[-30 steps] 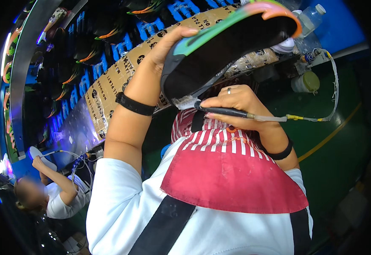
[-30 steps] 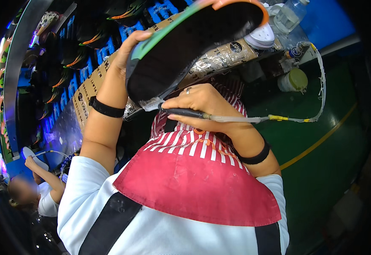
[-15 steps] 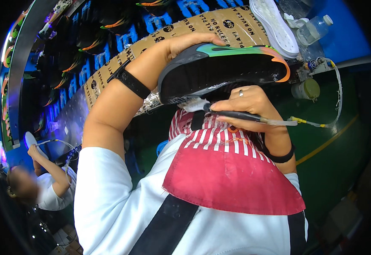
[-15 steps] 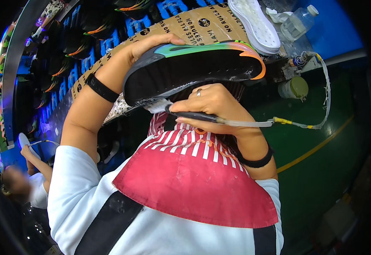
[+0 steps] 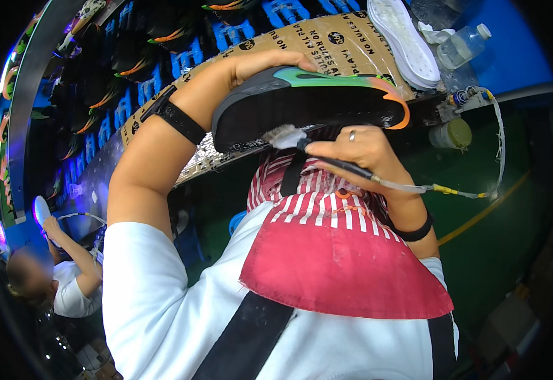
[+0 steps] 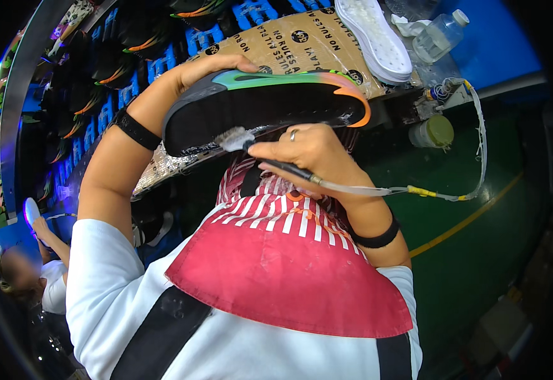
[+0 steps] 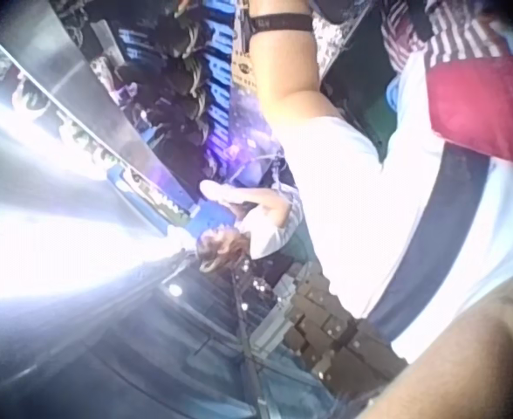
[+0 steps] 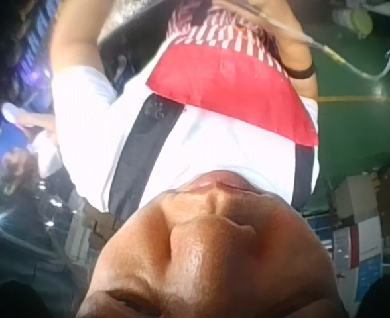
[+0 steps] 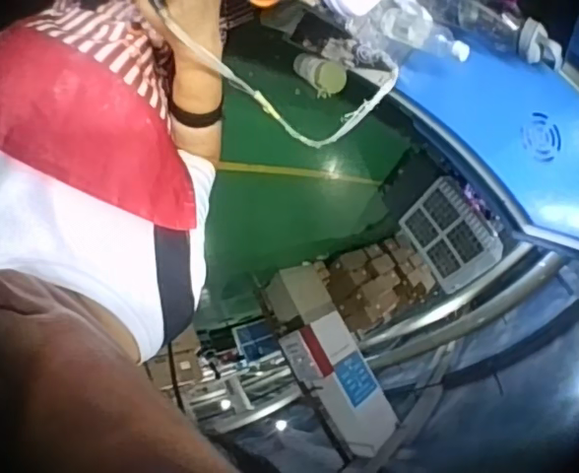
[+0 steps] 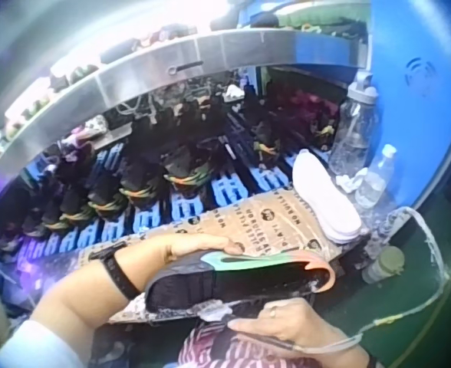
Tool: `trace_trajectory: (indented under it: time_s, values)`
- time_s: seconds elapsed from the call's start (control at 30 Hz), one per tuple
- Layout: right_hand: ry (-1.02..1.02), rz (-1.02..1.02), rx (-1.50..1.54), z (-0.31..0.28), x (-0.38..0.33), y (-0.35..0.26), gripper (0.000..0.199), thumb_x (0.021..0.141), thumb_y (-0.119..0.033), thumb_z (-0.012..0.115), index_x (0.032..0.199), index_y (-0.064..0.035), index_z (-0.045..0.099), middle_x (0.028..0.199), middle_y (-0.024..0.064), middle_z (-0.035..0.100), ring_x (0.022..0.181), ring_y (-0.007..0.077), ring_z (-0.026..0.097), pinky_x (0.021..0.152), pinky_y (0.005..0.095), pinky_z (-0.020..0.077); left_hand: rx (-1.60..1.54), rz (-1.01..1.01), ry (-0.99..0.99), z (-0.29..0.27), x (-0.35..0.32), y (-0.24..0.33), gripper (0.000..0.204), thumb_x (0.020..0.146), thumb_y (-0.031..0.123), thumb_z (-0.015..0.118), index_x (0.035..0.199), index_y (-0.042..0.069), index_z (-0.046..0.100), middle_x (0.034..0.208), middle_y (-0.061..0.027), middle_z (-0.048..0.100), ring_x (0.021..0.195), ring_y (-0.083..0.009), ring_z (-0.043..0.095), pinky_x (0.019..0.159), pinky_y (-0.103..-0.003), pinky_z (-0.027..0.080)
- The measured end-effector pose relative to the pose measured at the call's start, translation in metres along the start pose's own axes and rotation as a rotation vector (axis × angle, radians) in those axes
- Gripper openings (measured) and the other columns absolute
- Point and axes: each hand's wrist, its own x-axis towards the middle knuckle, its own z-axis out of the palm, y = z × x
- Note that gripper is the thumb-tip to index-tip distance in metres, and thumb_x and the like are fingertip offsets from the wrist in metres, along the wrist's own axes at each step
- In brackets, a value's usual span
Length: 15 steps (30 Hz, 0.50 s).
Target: Apply primer to the edges and surfaces of shoe soles using a brush tool at a manufacturing station.
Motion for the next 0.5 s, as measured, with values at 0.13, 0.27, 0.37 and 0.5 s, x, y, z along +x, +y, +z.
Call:
trace_trajectory:
  time_s: [0.13, 0.27, 0.37, 0.5]
  values:
    - [-0.037, -0.045, -0.034, -0.003, -0.005, -0.003, 0.021, 0.07, -0.008, 0.073, 0.091, -0.0062, 0.07, 0.061, 0.009, 0.059, 0.053, 0.0228, 0.055, 0.051, 0.03, 0.0445, 0.073, -0.085, 0.054, -0.007, -0.007, 0.001, 0.035, 0.086, 0.032, 0.057, 0.109, 0.006, 0.064, 0.104, -0.0046, 0.065, 0.094, -0.0102, 0.06, 0.084, -0.025, 0.047]
    - [0.051, -0.026, -0.081, -0.001, -0.001, 0.0, 0.02, 0.071, -0.01, 0.073, 0.091, -0.0057, 0.069, 0.063, 0.0083, 0.06, 0.053, 0.0219, 0.055, 0.051, 0.0299, 0.0447, 0.067, -0.094, 0.048, -0.01, -0.013, 0.003, 0.035, 0.087, 0.031, 0.056, 0.11, 0.006, 0.064, 0.105, -0.0041, 0.064, 0.096, -0.01, 0.06, 0.085, -0.025, 0.046]
    - [0.003, -0.026, -0.094, 0.001, -0.003, -0.002, 0.019, 0.071, -0.009, 0.073, 0.089, -0.0052, 0.069, 0.065, 0.0098, 0.061, 0.053, 0.0223, 0.056, 0.052, 0.0301, 0.0451, 0.127, -0.033, 0.06, -0.013, -0.016, 0.004, 0.038, 0.084, 0.031, 0.058, 0.11, 0.004, 0.063, 0.105, -0.0073, 0.065, 0.095, -0.0118, 0.061, 0.085, -0.026, 0.047]
    - [0.111, 0.063, 0.094, 0.0, -0.002, -0.001, 0.022, 0.07, -0.008, 0.074, 0.09, -0.0026, 0.069, 0.07, 0.0101, 0.065, 0.056, 0.0183, 0.06, 0.054, 0.0268, 0.0467, -0.035, -0.09, 0.183, -0.014, -0.018, -0.008, 0.041, 0.08, 0.034, 0.061, 0.107, 0.004, 0.064, 0.098, -0.0064, 0.065, 0.086, -0.0111, 0.06, 0.078, -0.023, 0.046]
